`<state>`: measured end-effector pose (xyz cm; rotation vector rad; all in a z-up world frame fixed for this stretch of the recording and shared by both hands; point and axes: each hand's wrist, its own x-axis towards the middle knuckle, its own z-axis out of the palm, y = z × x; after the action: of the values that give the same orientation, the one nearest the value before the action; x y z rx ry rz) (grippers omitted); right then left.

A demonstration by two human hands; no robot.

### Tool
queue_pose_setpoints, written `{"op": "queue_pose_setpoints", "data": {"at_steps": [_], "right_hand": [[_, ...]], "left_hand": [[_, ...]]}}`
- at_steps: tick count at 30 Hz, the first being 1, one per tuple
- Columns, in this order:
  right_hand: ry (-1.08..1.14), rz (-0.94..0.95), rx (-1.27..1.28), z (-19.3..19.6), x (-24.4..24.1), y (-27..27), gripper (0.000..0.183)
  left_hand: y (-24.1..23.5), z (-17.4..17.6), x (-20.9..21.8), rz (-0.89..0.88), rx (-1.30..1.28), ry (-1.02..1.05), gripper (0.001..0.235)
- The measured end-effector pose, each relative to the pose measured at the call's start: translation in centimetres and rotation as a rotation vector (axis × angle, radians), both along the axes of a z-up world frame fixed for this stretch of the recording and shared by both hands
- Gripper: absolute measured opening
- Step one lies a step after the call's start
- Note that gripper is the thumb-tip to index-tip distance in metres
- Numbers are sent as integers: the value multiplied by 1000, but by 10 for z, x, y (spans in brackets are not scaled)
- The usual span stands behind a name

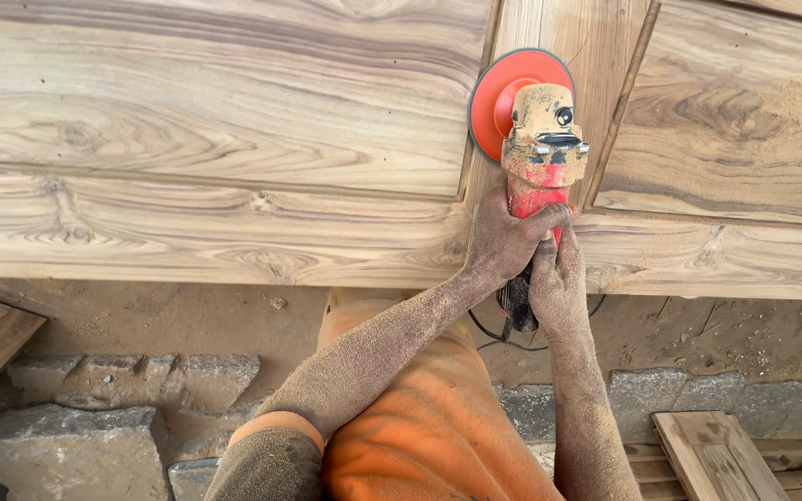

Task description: The person uses a red orbital sander to smooth the surface of a large wooden door panel. They move the tool across the flat surfaces and along the raised frame edges, generating sawdust. The work is performed in an outdoor area with other wood pieces nearby.

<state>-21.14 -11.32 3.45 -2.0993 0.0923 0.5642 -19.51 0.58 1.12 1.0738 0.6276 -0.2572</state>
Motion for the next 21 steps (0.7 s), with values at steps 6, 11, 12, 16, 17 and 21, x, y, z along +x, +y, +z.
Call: {"op": "queue_pose_setpoints", "data": {"at_steps": [6,11,12,16,17,21], "right_hand": [[-43,50,-10,4,-52,-14,41],[-104,102,0,11,-97,-21,41],[-58,70,-25,12,-107,-22,43],[-14,58,-60,7,-146,-33,48],[-38,69,-58,4,-158,-38,50],[36,-55,-72,-1,-196,-59,52]], "left_hand": [[-15,2,-55,30,-53,-42,40],[-21,10,-102,30,12,-29,42],[-21,11,-111,5,20,-18,41],[-26,16,-148,-57,69,17,42],[-28,16,-157,-64,49,25,43],[-47,20,-180,-124,111,23,48]]}}
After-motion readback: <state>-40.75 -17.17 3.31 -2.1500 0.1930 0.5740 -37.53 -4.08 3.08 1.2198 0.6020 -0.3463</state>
